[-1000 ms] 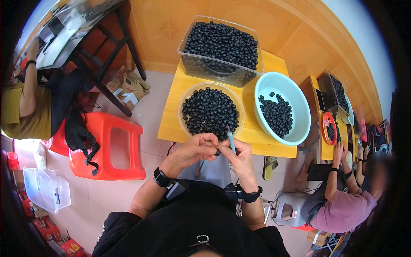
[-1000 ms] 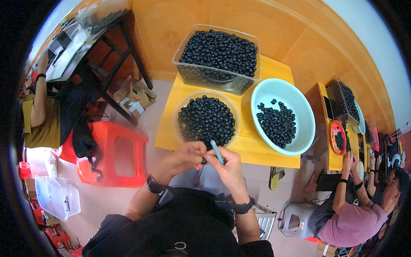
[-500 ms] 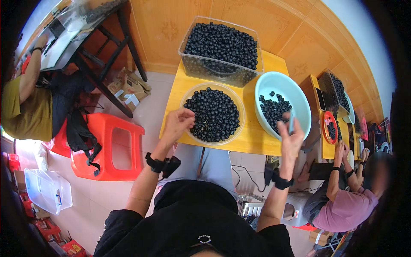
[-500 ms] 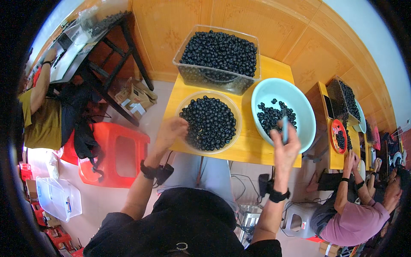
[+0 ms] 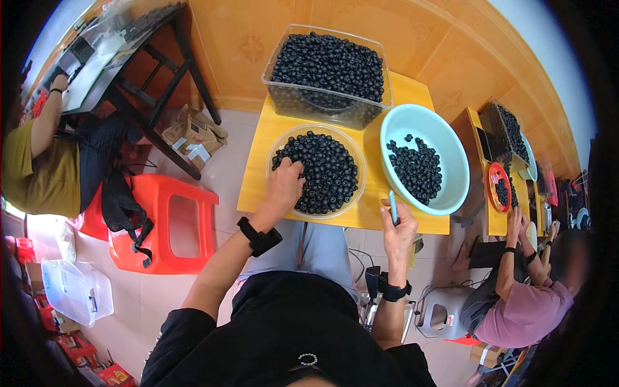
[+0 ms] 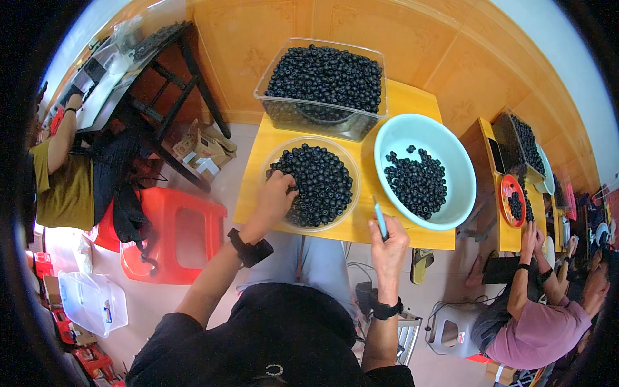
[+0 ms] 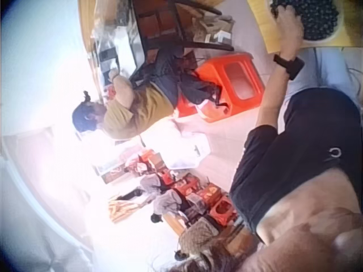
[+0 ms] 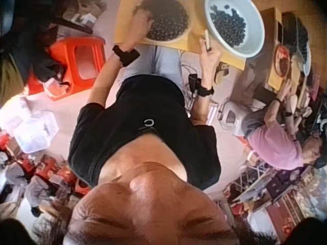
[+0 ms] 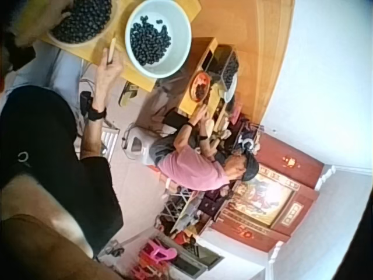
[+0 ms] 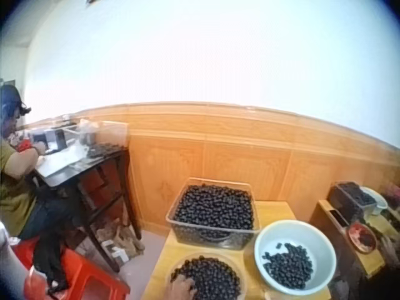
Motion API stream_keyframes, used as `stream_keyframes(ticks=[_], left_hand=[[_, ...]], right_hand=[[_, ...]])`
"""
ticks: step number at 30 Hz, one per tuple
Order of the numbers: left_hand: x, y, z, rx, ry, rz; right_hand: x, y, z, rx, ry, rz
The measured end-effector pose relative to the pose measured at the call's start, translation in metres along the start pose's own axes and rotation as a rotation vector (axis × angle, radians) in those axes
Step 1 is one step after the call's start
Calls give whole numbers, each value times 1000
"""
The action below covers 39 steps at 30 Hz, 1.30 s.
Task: Sorting blueberries between containers while removing stems or damaged fruit using a small tool.
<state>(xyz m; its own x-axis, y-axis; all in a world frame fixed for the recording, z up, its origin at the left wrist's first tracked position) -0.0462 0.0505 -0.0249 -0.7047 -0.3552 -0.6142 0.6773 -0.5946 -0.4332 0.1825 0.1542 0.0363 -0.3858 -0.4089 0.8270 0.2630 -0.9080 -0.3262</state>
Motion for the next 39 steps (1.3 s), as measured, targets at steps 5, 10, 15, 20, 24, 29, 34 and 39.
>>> stream_keyframes(ticks=[5,10,15,20,24,29,34,39], left_hand=[[-1,2,-1,32,130,-13],[6,3,-2,37,202,-53],[1,3,24,280,1123,611],[-17,13,52,403,1497,791],[-20,23,58,448,1654,829],[-25,24,61,482,1706,795],[-26,25,63,518,1748,808],[-26,26,62,547,1767,802]], right_hand=[[3,9,-5,54,7,26],[-1,17,-12,88,-5,25],[17,21,-14,153,-43,12],[35,27,-21,262,-170,118],[65,30,-29,331,-175,199],[74,32,-33,351,-95,315],[75,32,-32,330,-51,363],[77,31,-31,313,-23,389]])
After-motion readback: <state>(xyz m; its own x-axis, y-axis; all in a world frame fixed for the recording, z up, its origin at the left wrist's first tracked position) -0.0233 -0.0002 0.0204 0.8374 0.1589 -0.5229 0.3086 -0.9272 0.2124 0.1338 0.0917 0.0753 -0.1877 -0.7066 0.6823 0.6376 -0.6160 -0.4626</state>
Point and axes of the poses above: each hand's wrist, its own y-axis away from the middle knuckle, its own z-axis out of the back of the hand, x = y × z, the point moved 1 cm from there along -y, towards the middle knuckle, and after that the axes turned 12 degrees about -x, right-handed, at the moved point
